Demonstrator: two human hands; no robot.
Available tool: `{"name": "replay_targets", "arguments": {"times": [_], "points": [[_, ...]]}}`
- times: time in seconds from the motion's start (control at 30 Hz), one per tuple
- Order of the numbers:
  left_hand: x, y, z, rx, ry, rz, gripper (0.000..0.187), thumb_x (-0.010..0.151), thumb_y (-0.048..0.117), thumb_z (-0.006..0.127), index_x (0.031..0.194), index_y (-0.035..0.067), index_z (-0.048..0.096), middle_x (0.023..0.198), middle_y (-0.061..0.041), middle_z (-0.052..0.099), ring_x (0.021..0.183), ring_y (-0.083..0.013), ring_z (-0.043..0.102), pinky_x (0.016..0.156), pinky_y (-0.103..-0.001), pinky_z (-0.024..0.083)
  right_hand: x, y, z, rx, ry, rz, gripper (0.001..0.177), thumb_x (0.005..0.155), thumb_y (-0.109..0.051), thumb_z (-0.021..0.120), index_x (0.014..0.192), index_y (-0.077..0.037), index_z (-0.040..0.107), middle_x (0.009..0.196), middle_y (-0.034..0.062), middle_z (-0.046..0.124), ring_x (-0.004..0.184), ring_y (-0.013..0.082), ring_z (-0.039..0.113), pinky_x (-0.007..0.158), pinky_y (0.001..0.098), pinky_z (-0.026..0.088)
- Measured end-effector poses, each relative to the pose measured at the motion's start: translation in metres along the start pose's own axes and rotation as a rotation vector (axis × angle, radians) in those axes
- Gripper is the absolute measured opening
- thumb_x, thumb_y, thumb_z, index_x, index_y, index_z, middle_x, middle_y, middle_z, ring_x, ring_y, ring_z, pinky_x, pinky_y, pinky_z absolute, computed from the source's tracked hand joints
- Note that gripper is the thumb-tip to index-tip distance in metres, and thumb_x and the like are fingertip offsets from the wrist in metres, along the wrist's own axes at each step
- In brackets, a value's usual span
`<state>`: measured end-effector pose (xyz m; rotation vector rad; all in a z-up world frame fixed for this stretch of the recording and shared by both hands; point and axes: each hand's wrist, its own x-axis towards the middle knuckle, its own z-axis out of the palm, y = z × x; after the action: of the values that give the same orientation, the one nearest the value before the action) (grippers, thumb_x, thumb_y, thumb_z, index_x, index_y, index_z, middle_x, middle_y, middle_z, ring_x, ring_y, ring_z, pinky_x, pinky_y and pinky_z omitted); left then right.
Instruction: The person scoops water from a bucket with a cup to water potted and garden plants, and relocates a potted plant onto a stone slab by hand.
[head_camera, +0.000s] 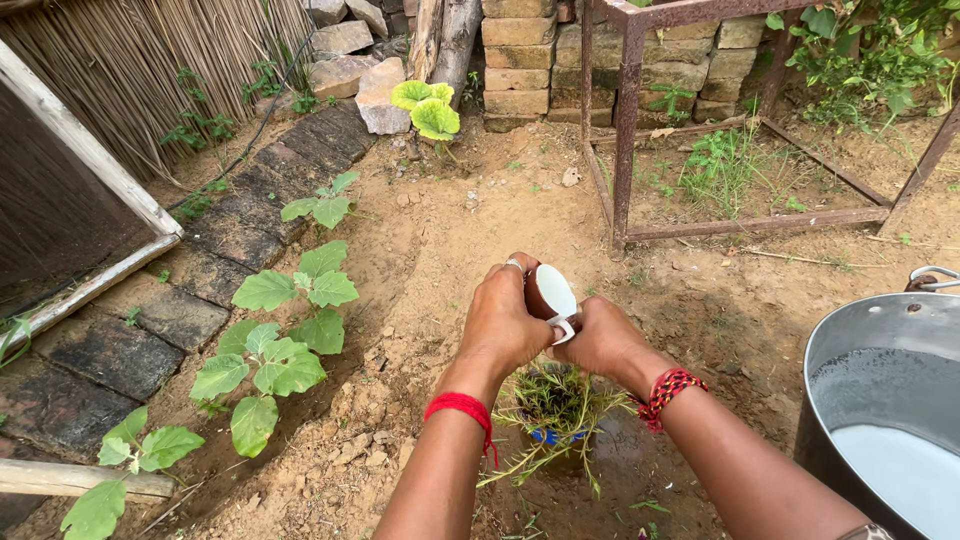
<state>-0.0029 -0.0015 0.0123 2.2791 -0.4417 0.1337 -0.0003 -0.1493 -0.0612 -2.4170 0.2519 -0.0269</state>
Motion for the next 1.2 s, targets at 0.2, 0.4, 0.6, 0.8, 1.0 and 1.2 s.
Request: {"name": "replay_targets", "arguments": {"times": [0.2, 0.4, 0.6, 0.8, 1.0, 1.2], "points": [[-0.002, 0.014, -0.006, 0.105, 0.029, 0.069, 0.07, 0.054, 0.008, 0.09, 0.12, 0.012, 0.066, 0.116, -0.014, 0.066, 0.11, -0.0329, 0.067, 0.093, -0.041, 0.055, 0.002, -0.005, 0.005, 0.466, -0.264, 0.178, 0.01, 0.09, 0.003, 0.061, 0.088, 0.0, 0.07, 0.073, 0.0092, 0.071, 0.056, 0.0154, 0.063, 0.044, 0.0321, 0.053], [0.001, 0.023, -0.012, 0.124, 0.058, 0.097, 0.076, 0.052, 0.007, 0.09, 0.123, 0.013, 0.063, 0.116, -0.013, 0.065, 0.11, -0.033, 0.067, 0.094, -0.041, 0.055, -0.004, -0.018, -0.007, 0.152, -0.263, 0.07, 0.01, 0.091, -0.007, 0.062, 0.089, -0.008, 0.072, 0.073, 0.0033, 0.072, 0.057, 0.0117, 0.065, 0.047, 0.0312, 0.053], [0.0, 0.027, -0.023, 0.118, 0.071, 0.078, 0.073, 0.053, 0.01, 0.092, 0.12, 0.013, 0.064, 0.115, -0.011, 0.066, 0.109, -0.0317, 0.067, 0.093, -0.041, 0.055, 0.004, -0.015, -0.014, 0.149, -0.279, 0.133, 0.009, 0.089, -0.016, 0.066, 0.093, -0.011, 0.073, 0.08, -0.0009, 0.075, 0.071, 0.0109, 0.069, 0.058, 0.0321, 0.053], [0.003, 0.028, -0.026, 0.067, 0.112, 0.134, 0.067, 0.055, 0.005, 0.091, 0.118, 0.01, 0.066, 0.112, -0.015, 0.069, 0.105, -0.031, 0.07, 0.091, -0.039, 0.057, 0.001, -0.026, -0.027, 0.232, -0.188, -0.068, 0.013, 0.086, -0.014, 0.07, 0.092, -0.004, 0.075, 0.077, 0.005, 0.076, 0.071, 0.0136, 0.072, 0.062, 0.0299, 0.059], [0.001, 0.033, -0.035, -0.163, 0.082, -0.052, 0.07, 0.051, 0.002, 0.092, 0.114, 0.009, 0.065, 0.104, -0.009, 0.078, 0.098, -0.0209, 0.075, 0.086, -0.035, 0.059, -0.014, -0.043, -0.049, 0.24, -0.105, -0.036, 0.014, 0.088, -0.01, 0.072, 0.086, 0.001, 0.079, 0.075, 0.0066, 0.077, 0.066, 0.012, 0.071, 0.058, 0.03, 0.058], [-0.002, 0.036, -0.041, -0.072, 0.088, 0.007, 0.068, 0.05, 0.004, 0.092, 0.113, 0.008, 0.067, 0.103, -0.01, 0.078, 0.098, -0.0209, 0.076, 0.084, -0.034, 0.06, -0.009, -0.033, -0.044, 0.381, -0.102, -0.003, 0.009, 0.082, -0.001, 0.076, 0.089, -0.003, 0.08, 0.076, 0.0077, 0.079, 0.065, 0.0138, 0.075, 0.055, 0.0301, 0.06]]}}
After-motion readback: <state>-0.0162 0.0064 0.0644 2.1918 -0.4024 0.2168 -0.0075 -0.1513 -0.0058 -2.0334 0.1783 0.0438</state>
